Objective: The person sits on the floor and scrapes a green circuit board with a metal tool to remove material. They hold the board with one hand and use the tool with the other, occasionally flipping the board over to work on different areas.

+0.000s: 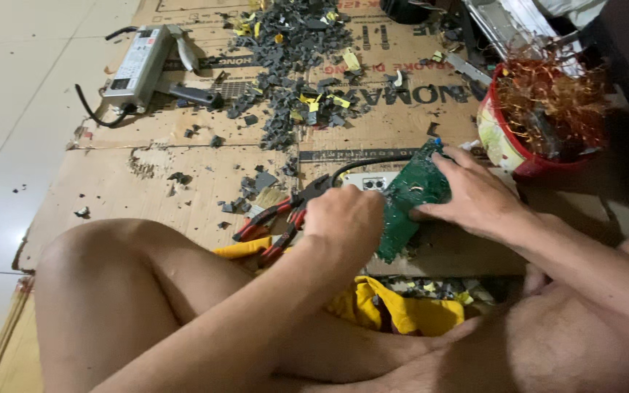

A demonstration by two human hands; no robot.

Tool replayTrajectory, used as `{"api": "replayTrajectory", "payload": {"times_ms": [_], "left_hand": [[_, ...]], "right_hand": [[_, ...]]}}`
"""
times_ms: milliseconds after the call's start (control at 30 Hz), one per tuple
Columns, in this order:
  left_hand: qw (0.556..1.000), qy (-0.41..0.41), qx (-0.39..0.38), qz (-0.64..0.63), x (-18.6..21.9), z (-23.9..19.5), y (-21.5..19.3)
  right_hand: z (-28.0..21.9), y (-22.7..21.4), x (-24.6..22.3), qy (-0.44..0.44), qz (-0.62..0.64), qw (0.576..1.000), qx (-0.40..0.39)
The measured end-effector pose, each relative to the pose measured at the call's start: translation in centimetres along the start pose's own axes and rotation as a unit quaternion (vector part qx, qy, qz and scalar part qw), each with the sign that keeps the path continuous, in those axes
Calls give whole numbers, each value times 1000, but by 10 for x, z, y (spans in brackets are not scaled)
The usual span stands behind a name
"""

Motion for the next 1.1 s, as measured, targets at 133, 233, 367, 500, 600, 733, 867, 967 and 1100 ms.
{"api": "replayTrajectory", "payload": {"times_ms": [133,233,367,500,600,733,867,967,1100], "left_hand": [[999,-24,-21,-7,-1,-15,6],[991,-34,-111,-64,2,-40,8],[994,-47,-57,-79,6,-31,20],[997,-48,-35,-57,6,-25,21],[996,-43,-35,-75,0,-39,25],[995,-53,-36,-71,-4,-40,37],[996,-29,-51,-65,5,-57,26],[996,-26,-57,-60,1,-50,47],[998,-18,-30,-59,6,-34,47]], "right_hand": [[4,4,0,-2,-14,1000,6],[14,17,19,73,-42,996,-15],[9,17,24,50,-39,998,-24],[10,16,18,35,8,999,-32],[1,8,8,32,-1,999,-42],[3,9,7,14,-13,999,-33],[-3,-3,-6,23,-5,999,-32],[-5,3,-2,21,-10,999,-38],[-3,-3,-7,19,-13,999,-32]]}}
Point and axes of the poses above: each hand's wrist, its own z-axis towards the middle knuckle, its own y-axis out of the palm, x = y × z, the point moved 10 cm from there along z, towards the middle knuckle, and after that the axes turned 2 degrees about -z, right-handed, at the moved point
